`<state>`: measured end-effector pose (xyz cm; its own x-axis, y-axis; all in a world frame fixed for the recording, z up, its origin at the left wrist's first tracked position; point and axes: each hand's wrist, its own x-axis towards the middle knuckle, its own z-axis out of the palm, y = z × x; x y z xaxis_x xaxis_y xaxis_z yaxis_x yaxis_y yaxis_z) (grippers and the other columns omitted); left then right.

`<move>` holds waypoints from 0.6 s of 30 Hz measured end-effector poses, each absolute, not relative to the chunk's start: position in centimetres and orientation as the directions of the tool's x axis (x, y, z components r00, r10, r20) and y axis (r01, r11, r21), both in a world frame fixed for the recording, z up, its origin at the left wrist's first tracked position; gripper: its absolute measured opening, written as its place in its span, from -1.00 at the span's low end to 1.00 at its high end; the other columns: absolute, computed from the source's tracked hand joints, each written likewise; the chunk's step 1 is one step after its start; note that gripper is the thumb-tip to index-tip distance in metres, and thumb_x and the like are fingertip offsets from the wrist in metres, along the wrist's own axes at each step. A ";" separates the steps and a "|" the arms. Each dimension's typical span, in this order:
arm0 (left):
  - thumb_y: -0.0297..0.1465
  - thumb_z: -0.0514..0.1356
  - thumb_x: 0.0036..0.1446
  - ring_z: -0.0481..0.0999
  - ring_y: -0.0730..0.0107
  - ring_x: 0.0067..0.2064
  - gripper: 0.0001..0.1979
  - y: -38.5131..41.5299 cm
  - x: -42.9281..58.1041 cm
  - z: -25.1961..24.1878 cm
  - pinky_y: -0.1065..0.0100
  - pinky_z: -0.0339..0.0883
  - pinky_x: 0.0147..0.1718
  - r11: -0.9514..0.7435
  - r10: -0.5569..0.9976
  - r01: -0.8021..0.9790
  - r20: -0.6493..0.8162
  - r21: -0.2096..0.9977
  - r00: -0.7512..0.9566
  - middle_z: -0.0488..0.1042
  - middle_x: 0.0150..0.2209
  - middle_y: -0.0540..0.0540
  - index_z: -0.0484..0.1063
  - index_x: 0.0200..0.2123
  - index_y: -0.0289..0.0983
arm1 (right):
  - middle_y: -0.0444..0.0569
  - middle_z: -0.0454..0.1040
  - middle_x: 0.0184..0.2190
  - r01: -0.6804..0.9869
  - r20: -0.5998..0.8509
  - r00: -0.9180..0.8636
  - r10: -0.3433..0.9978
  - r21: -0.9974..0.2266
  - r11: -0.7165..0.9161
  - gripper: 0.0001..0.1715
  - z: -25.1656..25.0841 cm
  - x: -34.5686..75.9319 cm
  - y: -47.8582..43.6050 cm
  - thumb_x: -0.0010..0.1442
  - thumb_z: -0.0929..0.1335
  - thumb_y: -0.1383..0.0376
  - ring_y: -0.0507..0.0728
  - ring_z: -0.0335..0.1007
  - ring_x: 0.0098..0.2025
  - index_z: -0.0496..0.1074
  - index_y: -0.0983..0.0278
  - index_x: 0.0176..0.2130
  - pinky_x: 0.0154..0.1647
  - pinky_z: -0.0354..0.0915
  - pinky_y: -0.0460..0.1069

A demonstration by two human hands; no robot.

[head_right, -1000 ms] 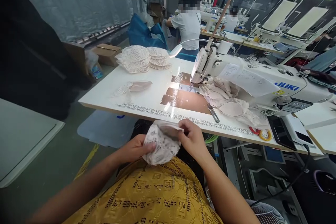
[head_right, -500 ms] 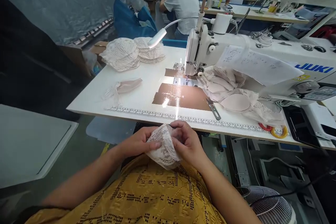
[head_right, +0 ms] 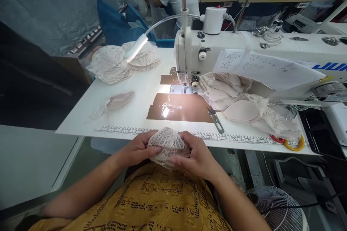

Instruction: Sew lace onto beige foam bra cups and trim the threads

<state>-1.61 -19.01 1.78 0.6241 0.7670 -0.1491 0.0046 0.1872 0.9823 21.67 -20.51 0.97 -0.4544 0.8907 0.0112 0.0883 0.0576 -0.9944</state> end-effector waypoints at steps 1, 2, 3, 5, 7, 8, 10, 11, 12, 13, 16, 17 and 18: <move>-0.26 0.21 0.17 0.35 0.41 -0.32 -0.73 -18.6 -1.5 2.0 0.46 0.26 -0.34 0.173 0.768 0.030 -0.153 0.985 0.622 0.37 -0.31 -0.06 0.41 -0.17 -0.34 | -0.08 0.45 -0.32 0.093 0.011 -0.415 0.910 -0.994 0.054 -0.71 1.0 21.3 -20.1 0.11 0.44 0.13 0.12 0.34 -0.31 0.46 0.22 -0.18 -0.30 0.26 -0.05; -0.26 0.20 0.18 0.36 0.39 -0.31 -0.73 -18.1 -1.3 2.2 0.44 0.27 -0.33 0.165 0.768 0.053 -0.162 0.985 0.619 0.38 -0.30 -0.07 0.41 -0.16 -0.34 | -0.09 0.44 -0.35 0.089 0.006 -0.392 0.920 -0.995 0.044 -0.77 1.1 20.9 -19.7 0.16 0.40 0.14 0.11 0.34 -0.33 0.47 0.22 -0.22 -0.32 0.25 -0.06; -0.26 0.19 0.19 0.37 0.38 -0.30 -0.73 -17.6 -1.2 2.4 0.43 0.28 -0.33 0.162 0.768 0.072 -0.172 0.984 0.617 0.39 -0.30 -0.08 0.40 -0.16 -0.35 | -0.09 0.44 -0.37 0.073 -0.002 -0.389 0.921 -0.997 0.029 -0.78 1.2 20.6 -19.3 0.19 0.37 0.14 0.11 0.33 -0.35 0.48 0.23 -0.24 -0.34 0.25 -0.06; -0.27 0.18 0.18 0.37 0.38 -0.32 -0.74 -16.7 -0.8 2.9 0.43 0.29 -0.34 0.150 0.770 0.099 -0.179 0.984 0.612 0.39 -0.31 -0.08 0.40 -0.16 -0.35 | -0.08 0.45 -0.39 0.037 -0.012 -0.421 0.907 -0.999 0.005 -0.76 1.3 20.3 -18.4 0.21 0.36 0.13 0.11 0.33 -0.35 0.50 0.24 -0.28 -0.34 0.26 -0.05; -0.30 0.19 0.16 0.36 0.40 -0.33 -0.76 -15.6 -0.7 3.3 0.44 0.28 -0.36 0.126 0.778 0.120 -0.173 0.985 0.603 0.38 -0.32 -0.06 0.40 -0.17 -0.34 | -0.08 0.46 -0.40 0.007 -0.022 -0.428 0.903 -1.000 -0.021 -0.75 1.4 20.2 -17.7 0.19 0.37 0.13 0.11 0.33 -0.36 0.52 0.25 -0.32 -0.34 0.26 -0.04; -0.33 0.21 0.13 0.36 0.40 -0.33 -0.76 -15.1 -0.8 3.5 0.44 0.28 -0.36 0.121 0.774 0.130 -0.175 0.984 0.609 0.38 -0.31 -0.05 0.40 -0.16 -0.33 | -0.09 0.47 -0.41 -0.014 -0.032 -0.404 0.914 -0.999 -0.041 -0.76 1.4 20.3 -17.4 0.17 0.39 0.13 0.10 0.33 -0.37 0.53 0.25 -0.35 -0.35 0.26 -0.04; -0.40 0.22 0.06 0.35 0.43 -0.36 -0.80 -14.2 -1.4 3.8 0.46 0.26 -0.39 0.137 0.756 0.171 -0.215 0.976 0.618 0.38 -0.34 -0.03 0.42 -0.21 -0.32 | -0.11 0.46 -0.46 -0.071 -0.063 -0.322 0.945 -0.993 -0.090 -0.78 1.3 20.6 -17.0 0.10 0.44 0.14 0.08 0.32 -0.43 0.54 0.25 -0.42 -0.41 0.25 -0.06; -0.44 0.22 0.02 0.34 0.46 -0.40 -0.86 -13.9 -1.9 3.7 0.48 0.24 -0.42 0.162 0.753 0.197 -0.251 0.967 0.609 0.37 -0.39 0.00 0.42 -0.29 -0.33 | -0.12 0.45 -0.49 -0.114 -0.084 -0.277 0.957 -0.986 -0.120 -0.78 1.2 20.8 -16.9 0.06 0.47 0.14 0.08 0.32 -0.45 0.54 0.25 -0.44 -0.43 0.26 -0.06; -0.47 0.22 -0.01 0.31 0.50 -0.44 -0.93 -13.7 -2.4 3.5 0.49 0.22 -0.45 0.202 0.763 0.214 -0.291 0.956 0.577 0.34 -0.45 0.03 0.42 -0.38 -0.34 | -0.12 0.46 -0.51 -0.163 -0.106 -0.236 0.966 -0.975 -0.147 -0.78 1.0 20.9 -16.8 0.03 0.49 0.13 0.08 0.32 -0.47 0.55 0.24 -0.46 -0.44 0.27 -0.05; -0.49 0.21 -0.04 0.29 0.53 -0.47 -0.97 -13.6 -3.0 3.3 0.50 0.21 -0.47 0.257 0.789 0.204 -0.327 0.945 0.520 0.32 -0.49 0.05 0.40 -0.45 -0.34 | -0.12 0.47 -0.52 -0.213 -0.127 -0.200 0.972 -0.962 -0.170 -0.77 0.8 21.0 -16.7 -0.01 0.50 0.12 0.08 0.33 -0.48 0.57 0.23 -0.46 -0.45 0.29 -0.05; -0.47 0.23 -0.06 0.43 0.45 -0.38 -0.84 -14.2 -3.8 2.2 0.43 0.36 -0.33 0.464 0.827 -0.071 -0.404 0.883 0.391 0.44 -0.41 -0.01 0.45 -0.32 -0.32 | -0.10 0.52 -0.50 -0.299 -0.141 -0.106 0.984 -0.939 -0.167 -0.76 0.4 20.9 -16.2 -0.01 0.50 0.08 0.10 0.37 -0.46 0.60 0.21 -0.44 -0.41 0.33 -0.01; -0.42 0.25 -0.05 0.49 0.36 -0.27 -0.71 -14.6 -3.5 1.9 0.34 0.40 -0.23 0.522 0.810 -0.194 -0.411 0.830 0.419 0.49 -0.28 -0.07 0.45 -0.19 -0.30 | -0.10 0.52 -0.49 -0.282 -0.116 -0.083 0.990 -0.950 -0.135 -0.77 0.4 20.7 -16.0 0.02 0.48 0.09 0.11 0.37 -0.44 0.60 0.20 -0.44 -0.38 0.33 0.00; -0.37 0.28 -0.05 0.51 0.26 -0.15 -0.58 -15.0 -3.1 1.7 0.25 0.41 -0.13 0.571 0.783 -0.294 -0.401 0.767 0.476 0.50 -0.16 -0.14 0.42 -0.06 -0.29 | -0.09 0.51 -0.49 -0.242 -0.075 -0.072 0.995 -0.966 -0.090 -0.77 0.5 20.3 -15.8 0.07 0.46 0.10 0.12 0.37 -0.42 0.59 0.20 -0.45 -0.36 0.33 0.00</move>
